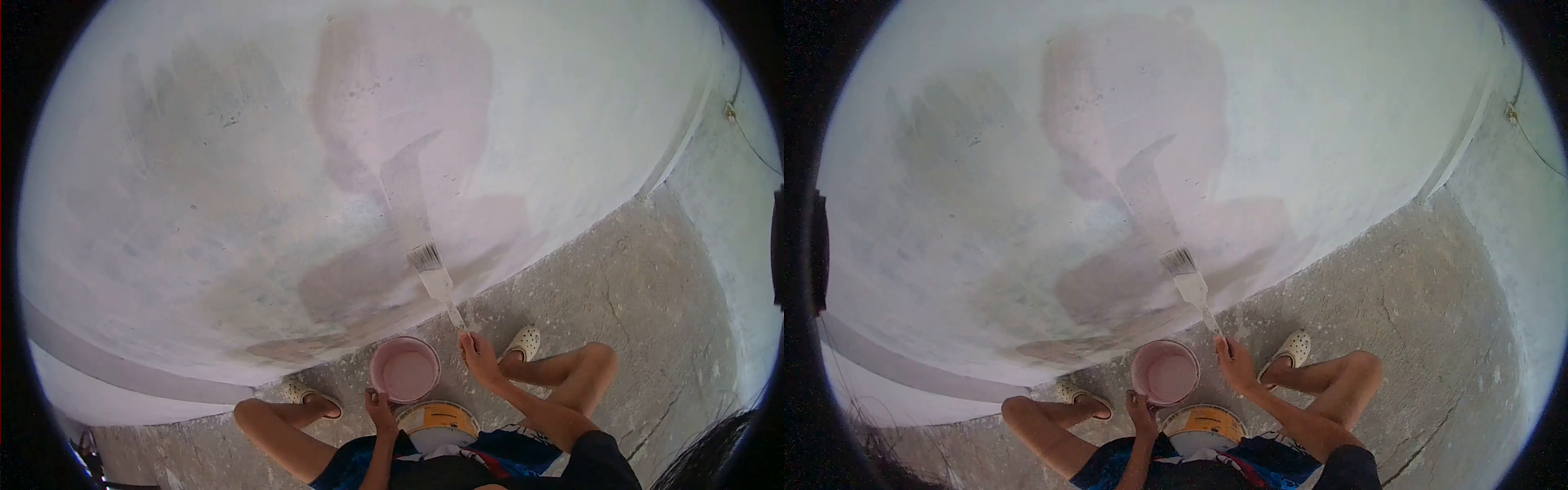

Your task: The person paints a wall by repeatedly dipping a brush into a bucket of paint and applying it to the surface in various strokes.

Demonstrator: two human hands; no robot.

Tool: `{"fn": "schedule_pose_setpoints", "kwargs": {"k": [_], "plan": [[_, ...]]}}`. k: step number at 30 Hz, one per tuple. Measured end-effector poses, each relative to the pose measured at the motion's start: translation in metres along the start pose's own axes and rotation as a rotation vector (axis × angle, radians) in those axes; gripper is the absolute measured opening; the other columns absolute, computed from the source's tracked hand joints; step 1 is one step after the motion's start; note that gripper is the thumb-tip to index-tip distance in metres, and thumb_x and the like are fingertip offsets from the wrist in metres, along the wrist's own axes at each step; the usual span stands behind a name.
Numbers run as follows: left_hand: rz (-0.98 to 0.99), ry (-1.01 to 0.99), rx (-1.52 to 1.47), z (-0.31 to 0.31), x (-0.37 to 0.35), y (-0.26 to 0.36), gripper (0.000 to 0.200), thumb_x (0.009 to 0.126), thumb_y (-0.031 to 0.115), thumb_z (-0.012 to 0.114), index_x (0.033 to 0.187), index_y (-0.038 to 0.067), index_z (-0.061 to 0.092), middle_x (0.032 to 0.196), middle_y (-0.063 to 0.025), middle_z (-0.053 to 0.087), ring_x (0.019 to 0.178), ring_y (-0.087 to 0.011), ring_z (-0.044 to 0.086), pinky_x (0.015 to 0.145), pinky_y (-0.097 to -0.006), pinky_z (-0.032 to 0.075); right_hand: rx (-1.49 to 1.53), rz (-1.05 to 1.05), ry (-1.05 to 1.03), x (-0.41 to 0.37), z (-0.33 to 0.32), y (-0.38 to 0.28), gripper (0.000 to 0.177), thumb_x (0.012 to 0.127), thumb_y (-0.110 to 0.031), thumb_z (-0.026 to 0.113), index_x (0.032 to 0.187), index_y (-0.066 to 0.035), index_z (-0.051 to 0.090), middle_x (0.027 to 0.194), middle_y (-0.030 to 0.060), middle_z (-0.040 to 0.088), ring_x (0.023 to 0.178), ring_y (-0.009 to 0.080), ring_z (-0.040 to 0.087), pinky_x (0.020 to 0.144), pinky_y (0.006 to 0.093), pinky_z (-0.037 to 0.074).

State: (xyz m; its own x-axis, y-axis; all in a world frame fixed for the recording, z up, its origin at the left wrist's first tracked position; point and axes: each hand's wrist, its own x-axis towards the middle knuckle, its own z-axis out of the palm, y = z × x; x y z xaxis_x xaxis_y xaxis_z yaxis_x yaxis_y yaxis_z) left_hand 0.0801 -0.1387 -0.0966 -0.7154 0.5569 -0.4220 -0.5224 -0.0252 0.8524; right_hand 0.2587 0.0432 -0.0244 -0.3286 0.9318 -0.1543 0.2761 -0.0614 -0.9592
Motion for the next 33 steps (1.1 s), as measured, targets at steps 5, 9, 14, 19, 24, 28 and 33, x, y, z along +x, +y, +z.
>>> {"fn": "schedule_pose_setpoints", "kwargs": {"k": [5, 9, 14, 19, 24, 28, 33], "plan": [[0.028, -0.033, 0.016, -0.003, 0.001, -0.002, 0.014, 0.085, 0.012, 0.055, 0.094, 0.009, 0.044, 0.081, -0.0034, 0.052, 0.066, -0.0158, 0.057, 0.055, -0.034, 0.053, 0.034, 0.03, -0.018, -0.001, 0.001, 0.003, 0.052, 0.098, -0.046, 0.042, 0.075, -0.002, 0.053, 0.06, 0.004, 0.05, 0.055, 0.013, 0.048, 0.052, 0.0322, 0.038], [0.01, -0.012, 0.044, -0.001, -0.001, 0.002, 0.015, 0.085, 0.013, 0.055, 0.094, 0.009, 0.043, 0.083, -0.0038, 0.052, 0.066, -0.0163, 0.057, 0.055, -0.0336, 0.053, -0.067, 0.01, 0.0, 0.001, 0.004, 0.023, 0.051, 0.099, -0.045, 0.04, 0.076, -0.001, 0.054, 0.061, 0.0052, 0.05, 0.056, 0.0154, 0.048, 0.054, 0.0337, 0.038], [0.032, -0.013, 0.053, -0.002, 0.0, 0.002, 0.015, 0.086, 0.013, 0.055, 0.095, 0.009, 0.043, 0.081, -0.0041, 0.052, 0.064, -0.0161, 0.057, 0.055, -0.0337, 0.053, -0.098, 0.014, 0.007, 0.001, 0.007, 0.038, 0.052, 0.099, -0.046, 0.04, 0.078, -0.001, 0.054, 0.063, 0.0066, 0.051, 0.058, 0.0186, 0.049, 0.057, 0.0345, 0.039], [0.025, -0.005, 0.016, -0.003, 0.001, 0.003, 0.015, 0.086, 0.012, 0.055, 0.095, 0.01, 0.043, 0.08, -0.0035, 0.052, 0.064, -0.0154, 0.058, 0.054, -0.0329, 0.053, -0.118, 0.109, -0.013, -0.001, 0.007, 0.043, 0.061, 0.097, -0.055, 0.037, 0.078, 0.001, 0.054, 0.064, 0.0069, 0.051, 0.059, 0.019, 0.049, 0.058, 0.0351, 0.039], [0.044, 0.0, 0.008, -0.001, -0.001, 0.007, 0.015, 0.086, 0.011, 0.055, 0.095, 0.01, 0.043, 0.079, -0.0028, 0.052, 0.065, -0.0148, 0.059, 0.054, -0.0328, 0.055, -0.148, 0.081, -0.023, -0.002, 0.008, 0.05, 0.064, 0.096, -0.057, 0.036, 0.078, 0.001, 0.055, 0.064, 0.0072, 0.051, 0.059, 0.0195, 0.049, 0.058, 0.0356, 0.039], [0.032, -0.007, 0.006, -0.003, -0.002, 0.009, 0.014, 0.086, 0.009, 0.054, 0.094, 0.01, 0.042, 0.076, -0.0022, 0.051, 0.063, -0.0144, 0.059, 0.054, -0.0335, 0.055, -0.155, 0.11, -0.035, -0.001, 0.007, 0.052, 0.062, 0.097, -0.055, 0.037, 0.077, 0.001, 0.055, 0.062, 0.0083, 0.052, 0.058, 0.0198, 0.051, 0.059, 0.0358, 0.04], [0.055, -0.014, -0.011, 0.001, -0.005, 0.012, 0.013, 0.086, 0.008, 0.053, 0.093, 0.01, 0.042, 0.074, -0.0012, 0.05, 0.061, -0.0142, 0.058, 0.053, -0.0328, 0.056, -0.156, 0.14, -0.032, -0.003, 0.008, 0.054, 0.06, 0.097, -0.052, 0.038, 0.078, 0.001, 0.056, 0.063, 0.0094, 0.054, 0.059, 0.0207, 0.053, 0.06, 0.0363, 0.041]]}}
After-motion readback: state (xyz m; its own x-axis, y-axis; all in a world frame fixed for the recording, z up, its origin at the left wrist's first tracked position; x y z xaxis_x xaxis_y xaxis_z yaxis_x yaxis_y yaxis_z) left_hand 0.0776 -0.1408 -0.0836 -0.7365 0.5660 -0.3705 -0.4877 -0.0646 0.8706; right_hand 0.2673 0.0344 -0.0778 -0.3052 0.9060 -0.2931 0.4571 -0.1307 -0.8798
